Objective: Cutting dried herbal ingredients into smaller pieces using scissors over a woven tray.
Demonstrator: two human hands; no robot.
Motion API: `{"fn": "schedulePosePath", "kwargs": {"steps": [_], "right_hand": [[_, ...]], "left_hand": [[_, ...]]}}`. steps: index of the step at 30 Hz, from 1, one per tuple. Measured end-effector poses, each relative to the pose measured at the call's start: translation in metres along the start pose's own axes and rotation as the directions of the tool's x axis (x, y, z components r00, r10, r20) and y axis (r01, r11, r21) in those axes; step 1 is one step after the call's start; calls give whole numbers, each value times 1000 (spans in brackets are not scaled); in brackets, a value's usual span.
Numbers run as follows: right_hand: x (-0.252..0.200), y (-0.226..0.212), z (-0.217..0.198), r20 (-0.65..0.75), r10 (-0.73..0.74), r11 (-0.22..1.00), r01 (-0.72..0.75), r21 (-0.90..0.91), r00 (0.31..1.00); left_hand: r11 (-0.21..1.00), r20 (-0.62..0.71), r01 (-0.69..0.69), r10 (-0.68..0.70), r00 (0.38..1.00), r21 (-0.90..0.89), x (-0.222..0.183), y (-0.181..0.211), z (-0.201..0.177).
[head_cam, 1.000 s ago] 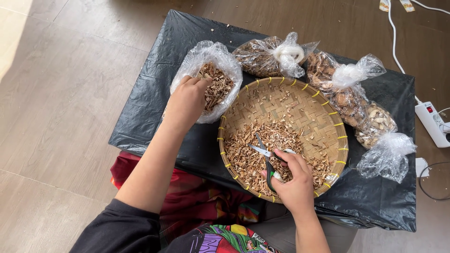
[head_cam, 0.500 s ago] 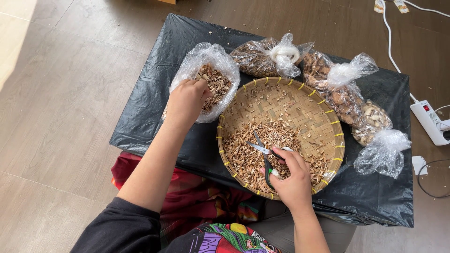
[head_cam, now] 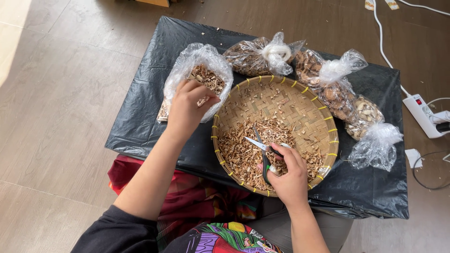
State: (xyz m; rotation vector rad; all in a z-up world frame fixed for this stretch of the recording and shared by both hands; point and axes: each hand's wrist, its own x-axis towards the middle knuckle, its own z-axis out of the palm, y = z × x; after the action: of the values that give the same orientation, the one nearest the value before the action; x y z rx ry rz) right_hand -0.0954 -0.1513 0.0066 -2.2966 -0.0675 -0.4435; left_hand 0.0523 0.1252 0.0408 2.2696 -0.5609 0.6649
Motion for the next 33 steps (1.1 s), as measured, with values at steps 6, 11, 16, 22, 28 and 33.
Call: {"fn": "schedulePosePath", "kwargs": {"steps": [6, 11, 16, 22, 28, 33], "right_hand": [[-1, -10, -5, -128, 1, 995, 12, 104, 992], [-6, 5, -4, -172, 149, 937, -84, 338, 974], [-7, 12, -5, -140, 224, 836, -116, 536, 965], [-9, 15, -20, 4, 305, 758, -245, 604, 952], [-7, 18, -35, 203, 317, 802, -376, 464, 927], [-6, 26, -30, 342, 320, 765, -454, 456, 883]], "left_hand": [[897, 218, 230, -156, 964, -378, -23, 47, 31], [751, 387, 409, -220, 895, -519, -49, 61, 66], [685, 472, 468, -201, 858, -558, -56, 75, 76], [523, 498, 567, -283, 820, -637, -59, 79, 88], [453, 476, 543, -262, 839, -707, -54, 83, 89], [441, 454, 513, -240, 858, -736, -54, 82, 97]]}}
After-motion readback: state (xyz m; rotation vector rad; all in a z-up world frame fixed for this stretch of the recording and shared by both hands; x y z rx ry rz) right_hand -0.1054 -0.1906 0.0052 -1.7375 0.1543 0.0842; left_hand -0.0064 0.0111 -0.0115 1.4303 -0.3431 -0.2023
